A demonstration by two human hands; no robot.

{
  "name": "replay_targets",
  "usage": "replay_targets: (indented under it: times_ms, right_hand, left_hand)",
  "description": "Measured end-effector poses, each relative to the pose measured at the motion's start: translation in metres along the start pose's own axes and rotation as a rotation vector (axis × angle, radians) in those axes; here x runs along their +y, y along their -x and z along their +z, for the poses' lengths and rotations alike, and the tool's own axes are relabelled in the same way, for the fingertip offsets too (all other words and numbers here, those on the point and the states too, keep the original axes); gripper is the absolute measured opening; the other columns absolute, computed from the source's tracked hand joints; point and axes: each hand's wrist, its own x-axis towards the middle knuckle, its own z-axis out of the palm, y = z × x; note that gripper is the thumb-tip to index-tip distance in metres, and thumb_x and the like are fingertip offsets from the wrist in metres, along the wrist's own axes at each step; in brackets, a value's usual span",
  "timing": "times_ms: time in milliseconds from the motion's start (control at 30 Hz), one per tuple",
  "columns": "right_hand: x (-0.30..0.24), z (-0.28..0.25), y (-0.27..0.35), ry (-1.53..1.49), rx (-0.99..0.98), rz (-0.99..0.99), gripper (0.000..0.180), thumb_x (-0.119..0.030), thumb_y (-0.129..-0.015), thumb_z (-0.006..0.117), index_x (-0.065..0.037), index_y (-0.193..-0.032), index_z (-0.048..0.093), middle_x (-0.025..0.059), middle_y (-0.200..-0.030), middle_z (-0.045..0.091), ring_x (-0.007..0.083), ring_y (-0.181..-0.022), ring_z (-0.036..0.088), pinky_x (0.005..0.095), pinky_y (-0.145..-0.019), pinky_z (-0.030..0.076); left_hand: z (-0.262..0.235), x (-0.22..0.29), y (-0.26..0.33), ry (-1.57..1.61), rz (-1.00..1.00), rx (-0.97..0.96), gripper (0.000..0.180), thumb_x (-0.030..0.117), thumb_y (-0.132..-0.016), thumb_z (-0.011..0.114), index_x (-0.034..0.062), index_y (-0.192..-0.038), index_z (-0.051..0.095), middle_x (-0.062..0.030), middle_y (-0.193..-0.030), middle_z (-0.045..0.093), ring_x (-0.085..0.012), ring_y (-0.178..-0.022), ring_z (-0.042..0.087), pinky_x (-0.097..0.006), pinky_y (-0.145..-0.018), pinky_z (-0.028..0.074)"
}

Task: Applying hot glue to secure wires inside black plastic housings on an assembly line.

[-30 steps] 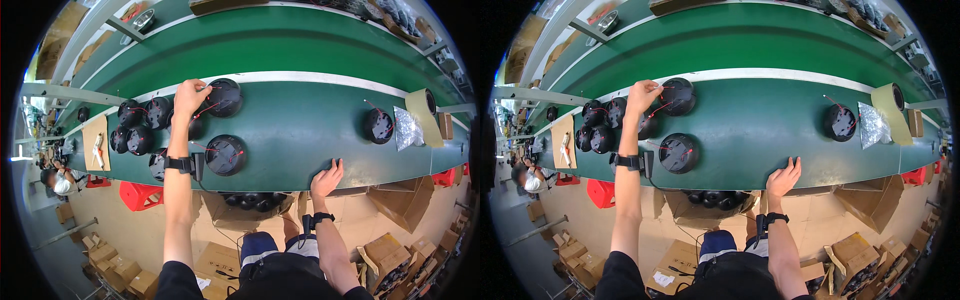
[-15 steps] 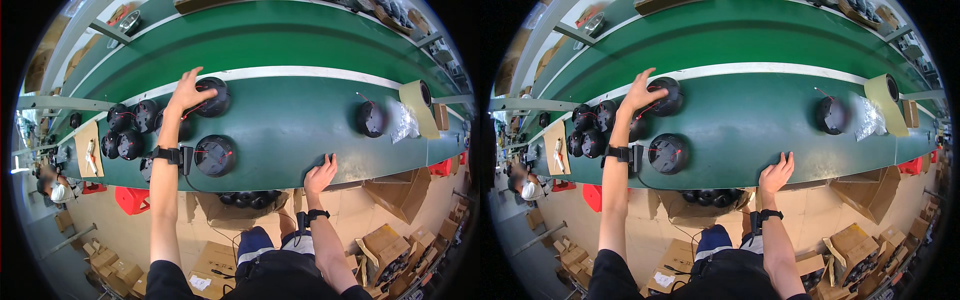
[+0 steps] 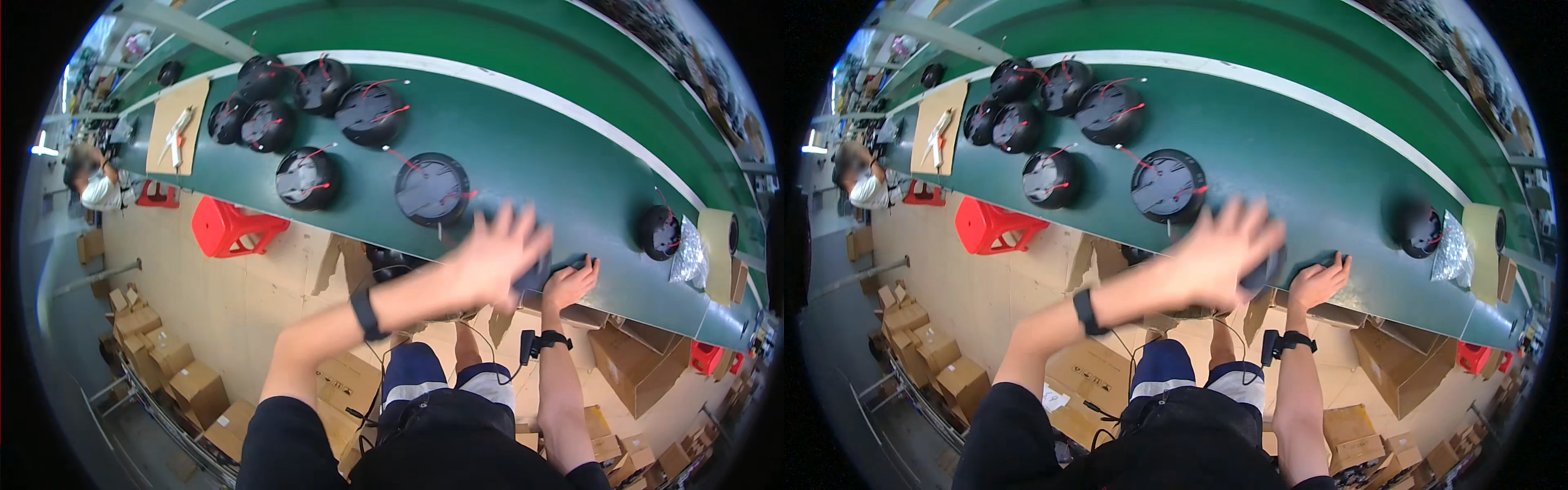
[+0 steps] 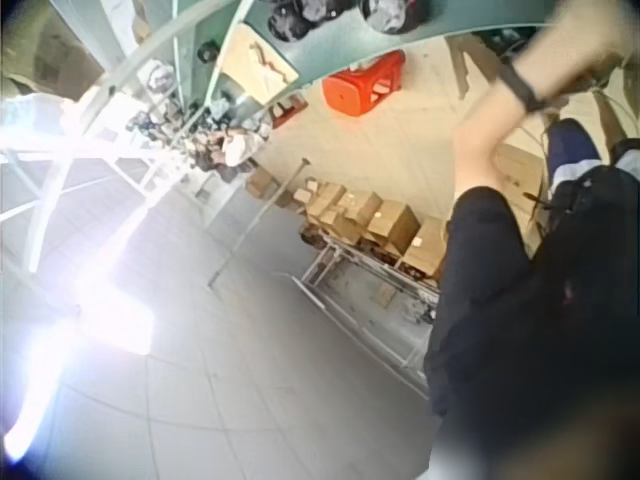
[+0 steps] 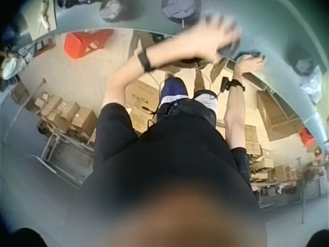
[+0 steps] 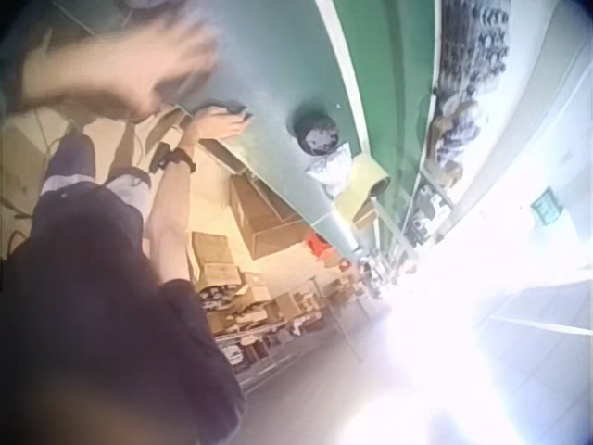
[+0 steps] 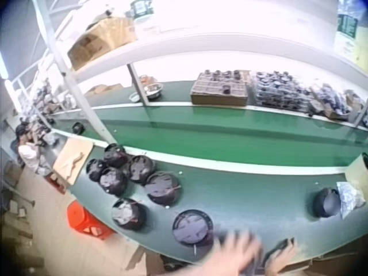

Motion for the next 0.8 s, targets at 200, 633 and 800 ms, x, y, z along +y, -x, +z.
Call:
replay_targets:
  times_ms: [200,633,800]
  right_hand:
    - [-0.002,0.005,0.004,0.012,0.032,-0.034,0.048,0.0,-0.086,0.048,-0.001,-0.133,0.057,0.0203,-0.149,0.049,0.0398,-0.134,0.046,0.0511,-0.112,0.038]
    - [-0.006,0.002,0.002,0.021,-0.009,-0.019,0.046,-0.001,-0.088,0.048,0.0,-0.133,0.056,0.0213,-0.15,0.047,0.0413,-0.134,0.044,0.0512,-0.112,0.037]
    - [-0.006,0.005,0.003,-0.002,0.02,-0.033,0.045,-0.001,-0.087,0.048,0.001,-0.131,0.058,0.0211,-0.148,0.049,0.0416,-0.133,0.046,0.0515,-0.11,0.039]
  left_hand:
    - [0.178,-0.031,0.126,0.039,-0.285,-0.503,0.116,0.041,-0.055,0.094,0.0121,-0.153,0.038,-0.028,-0.152,0.034,-0.0513,-0.137,0.039,-0.077,-0.098,0.043]
    - [-0.004,-0.125,0.085,0.289,-0.734,0.729,0.031,0.024,-0.09,0.078,-0.0008,-0.107,0.077,-0.0105,-0.064,0.066,-0.0113,-0.057,0.058,-0.03,-0.057,0.047]
    - [-0.022,-0.169,0.044,0.55,-0.363,0.654,0.028,0.02,-0.091,0.078,-0.0046,-0.105,0.077,-0.0064,-0.076,0.072,-0.0074,-0.067,0.061,-0.028,-0.061,0.048]
